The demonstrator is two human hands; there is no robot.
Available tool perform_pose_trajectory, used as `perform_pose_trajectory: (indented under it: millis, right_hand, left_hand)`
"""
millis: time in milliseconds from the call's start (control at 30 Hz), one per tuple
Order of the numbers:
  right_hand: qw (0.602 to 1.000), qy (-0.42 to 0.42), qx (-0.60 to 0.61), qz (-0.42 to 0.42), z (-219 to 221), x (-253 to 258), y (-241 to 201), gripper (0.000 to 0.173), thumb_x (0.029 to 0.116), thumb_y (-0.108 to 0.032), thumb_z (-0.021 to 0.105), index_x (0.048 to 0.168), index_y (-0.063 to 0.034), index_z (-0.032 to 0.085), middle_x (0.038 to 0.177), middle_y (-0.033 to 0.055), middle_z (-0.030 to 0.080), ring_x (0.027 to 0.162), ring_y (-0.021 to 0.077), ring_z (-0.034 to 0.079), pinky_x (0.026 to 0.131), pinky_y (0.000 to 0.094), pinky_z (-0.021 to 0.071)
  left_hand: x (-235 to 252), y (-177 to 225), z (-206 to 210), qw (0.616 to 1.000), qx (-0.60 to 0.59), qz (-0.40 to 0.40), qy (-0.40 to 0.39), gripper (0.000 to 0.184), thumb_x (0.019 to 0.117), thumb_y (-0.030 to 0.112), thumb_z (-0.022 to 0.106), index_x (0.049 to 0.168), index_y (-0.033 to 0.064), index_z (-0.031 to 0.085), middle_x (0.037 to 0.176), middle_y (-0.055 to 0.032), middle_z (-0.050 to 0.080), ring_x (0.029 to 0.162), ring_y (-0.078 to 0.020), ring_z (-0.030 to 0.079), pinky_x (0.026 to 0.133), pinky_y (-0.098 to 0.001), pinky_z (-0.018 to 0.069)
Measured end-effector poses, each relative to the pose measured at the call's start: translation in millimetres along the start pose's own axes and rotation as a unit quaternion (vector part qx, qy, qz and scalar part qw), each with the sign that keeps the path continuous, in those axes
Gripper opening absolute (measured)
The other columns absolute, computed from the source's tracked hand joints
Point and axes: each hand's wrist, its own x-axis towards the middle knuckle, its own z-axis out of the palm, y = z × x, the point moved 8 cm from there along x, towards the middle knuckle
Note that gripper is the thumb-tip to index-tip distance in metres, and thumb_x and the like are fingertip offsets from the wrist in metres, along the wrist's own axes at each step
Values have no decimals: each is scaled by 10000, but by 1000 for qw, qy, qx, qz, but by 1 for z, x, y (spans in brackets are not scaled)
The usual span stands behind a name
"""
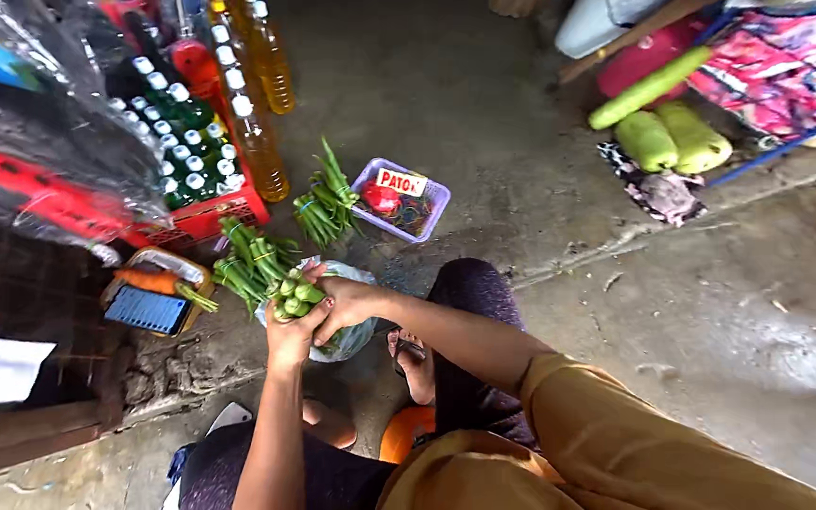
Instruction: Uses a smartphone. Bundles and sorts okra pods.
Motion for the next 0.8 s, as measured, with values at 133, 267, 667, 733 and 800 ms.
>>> perform_pose_trajectory:
  millis: [133, 267, 667, 733, 800]
  right_hand:
    - [997, -6, -70, -33, -60, 2, 25, 655, 806, -140, 869, 1356, 75, 586, 1350, 279, 595, 1270, 395, 564, 1091, 559, 430]
    - [964, 167, -171, 113, -194, 9, 133, 313, 1003, -182, 663, 1229, 35, 675, 1246, 238, 672, 1186, 370, 643, 1068, 549, 480]
    - [884, 374, -152, 238, -270, -13, 266, 204, 982, -187, 679, 1105, -53, 771, 1251, 229, 673, 1281, 446, 553, 1073, 643, 428]
    - [877, 415, -89, 223, -283, -28, 252, 175, 961, -185, 716, 1071, -68, 785, 1195, 205, 703, 1217, 413, 603, 1045, 634, 443]
    - [871, 437, -49, 220, -290, -41, 242, 164, 962, -187, 720, 1059, -74, 789, 1123, 187, 730, 1123, 378, 656, 989, 617, 472]
  left_hand:
    - [11, 14, -9, 998, -42, 36, 40, 300, 767, -88, 652, 1043, 16, 602, 911, -71, 746, 874, -208, 740, 829, -390, 630]
    - [19, 21, -28, 994, -49, 37, 88, 308, 766, -90, 611, 1042, 42, 575, 847, -43, 727, 767, -182, 729, 737, -368, 642]
    - [28, -5, -32, 984, 39, -64, 160, 309, 761, -85, 600, 1055, 10, 589, 782, -43, 727, 655, -146, 715, 616, -294, 630]
    - [31, -7, -32, 984, 50, -70, 157, 309, 758, -79, 602, 1052, 16, 588, 781, -36, 728, 660, -136, 715, 622, -290, 629]
    - [32, -9, -28, 984, 62, -78, 150, 304, 752, -81, 612, 1041, 13, 592, 781, -31, 729, 662, -130, 715, 627, -284, 629]
